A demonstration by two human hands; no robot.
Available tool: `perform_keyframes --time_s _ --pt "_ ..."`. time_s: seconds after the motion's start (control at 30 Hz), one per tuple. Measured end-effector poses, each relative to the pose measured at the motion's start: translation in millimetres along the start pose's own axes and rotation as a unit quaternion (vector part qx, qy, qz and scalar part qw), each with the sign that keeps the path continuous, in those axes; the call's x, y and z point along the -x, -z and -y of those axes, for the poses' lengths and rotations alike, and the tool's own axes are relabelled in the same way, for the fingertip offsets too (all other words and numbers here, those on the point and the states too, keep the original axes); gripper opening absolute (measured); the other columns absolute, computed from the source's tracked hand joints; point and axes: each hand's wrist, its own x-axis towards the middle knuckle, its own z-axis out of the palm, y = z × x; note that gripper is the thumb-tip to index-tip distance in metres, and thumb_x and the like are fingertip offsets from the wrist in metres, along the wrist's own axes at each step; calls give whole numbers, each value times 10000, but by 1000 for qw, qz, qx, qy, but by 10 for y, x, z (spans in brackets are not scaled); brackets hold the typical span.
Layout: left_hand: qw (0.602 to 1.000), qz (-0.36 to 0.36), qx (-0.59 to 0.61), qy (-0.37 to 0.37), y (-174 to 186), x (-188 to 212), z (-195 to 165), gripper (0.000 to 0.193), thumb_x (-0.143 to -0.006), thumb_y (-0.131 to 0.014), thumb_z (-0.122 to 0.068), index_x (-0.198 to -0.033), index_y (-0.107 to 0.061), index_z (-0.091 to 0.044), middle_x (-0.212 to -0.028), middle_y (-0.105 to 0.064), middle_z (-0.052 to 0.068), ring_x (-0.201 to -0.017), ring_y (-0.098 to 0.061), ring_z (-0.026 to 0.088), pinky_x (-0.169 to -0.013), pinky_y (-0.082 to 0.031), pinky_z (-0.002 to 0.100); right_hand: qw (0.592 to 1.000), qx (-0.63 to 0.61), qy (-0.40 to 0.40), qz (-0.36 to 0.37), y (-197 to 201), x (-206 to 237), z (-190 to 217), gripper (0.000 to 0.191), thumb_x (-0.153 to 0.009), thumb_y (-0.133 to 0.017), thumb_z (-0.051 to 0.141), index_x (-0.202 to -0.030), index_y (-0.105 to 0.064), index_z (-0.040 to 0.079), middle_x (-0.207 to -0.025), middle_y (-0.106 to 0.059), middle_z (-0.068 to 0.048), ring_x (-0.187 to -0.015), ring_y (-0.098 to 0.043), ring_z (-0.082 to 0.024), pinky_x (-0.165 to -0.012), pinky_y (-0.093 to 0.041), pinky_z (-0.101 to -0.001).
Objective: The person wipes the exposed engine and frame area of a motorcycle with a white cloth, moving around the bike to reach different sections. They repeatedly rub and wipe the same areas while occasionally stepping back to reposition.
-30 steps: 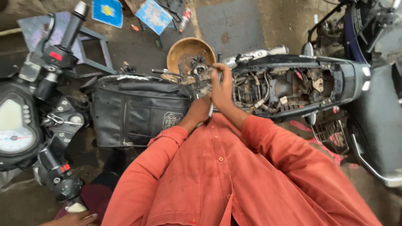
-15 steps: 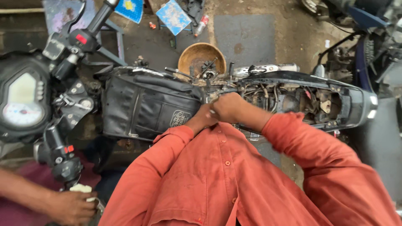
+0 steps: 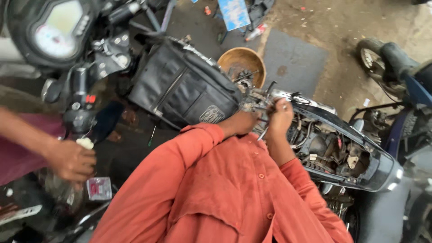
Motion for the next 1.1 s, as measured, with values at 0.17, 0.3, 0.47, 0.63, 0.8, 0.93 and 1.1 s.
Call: perform_keyframes --time_s 0.17,0.3,0.47,0.63,0.8,0.93,1.1 --pt "999 0 38 -4 -71 -16 100 298 -995 -500 -277 -1206 -603 -93 -955 -729 229 -880 -701 431 -788 -531 540 611 453 549 347 270 33 696 570 -941 -412 551 -1209 -641 103 -1237 -624 -94 -1223 -568 -306 -1002 -348 -552" --pt "1000 25 -2 -2 -104 -7 99 308 -986 -538 -302 -1175 -584 -63 -1037 -732 200 -942 -711 407 -781 -535 535 494 469 588 437 458 -92 913 528 -969 -439 557 -1213 -643 136 -1257 -635 -134 -1192 -578 -335 -1036 -405 -525" --pt "993 -29 108 39 -125 5 53 266 -942 -637 -185 -1165 -579 -52 -1192 -681 199 -1043 -664 405 -846 -518 495 582 576 481 314 245 100 642 485 -933 -580 560 -781 -661 106 -756 -574 -127 -758 -553 -342 -755 -425 -497" --pt "911 -178 372 -22 201 151 247 488 -807 -476 139 -1254 -586 -23 -1159 -709 151 -1116 -704 220 -953 -519 306 708 606 336 132 101 607 470 362 -936 -620 447 -844 -654 99 -816 -585 -111 -821 -581 -335 -782 -408 -486" --pt "905 -305 288 65 964 719 671 269 -923 -490 96 -1126 -632 -9 -956 -733 90 -864 -698 145 -777 -537 285 656 578 336 350 46 384 676 391 -868 -703 498 -885 -729 108 -945 -676 -130 -924 -646 -341 -740 -489 -454" --pt "900 -346 257 67 1224 961 792 237 -905 -487 79 -1015 -679 -6 -848 -719 83 -763 -681 136 -688 -538 289 630 481 62 606 -230 -237 687 417 -984 -609 468 -892 -770 95 -953 -795 -111 -884 -743 -229 -774 -555 -343" --pt "899 -380 210 53 1186 886 710 144 -911 -551 38 -927 -685 -12 -824 -733 101 -735 -717 157 -667 -541 296 644 382 -141 647 -199 -420 584 288 -1064 -609 251 -1151 -778 34 -881 -654 -181 -754 -594 -192 -702 -480 -346"
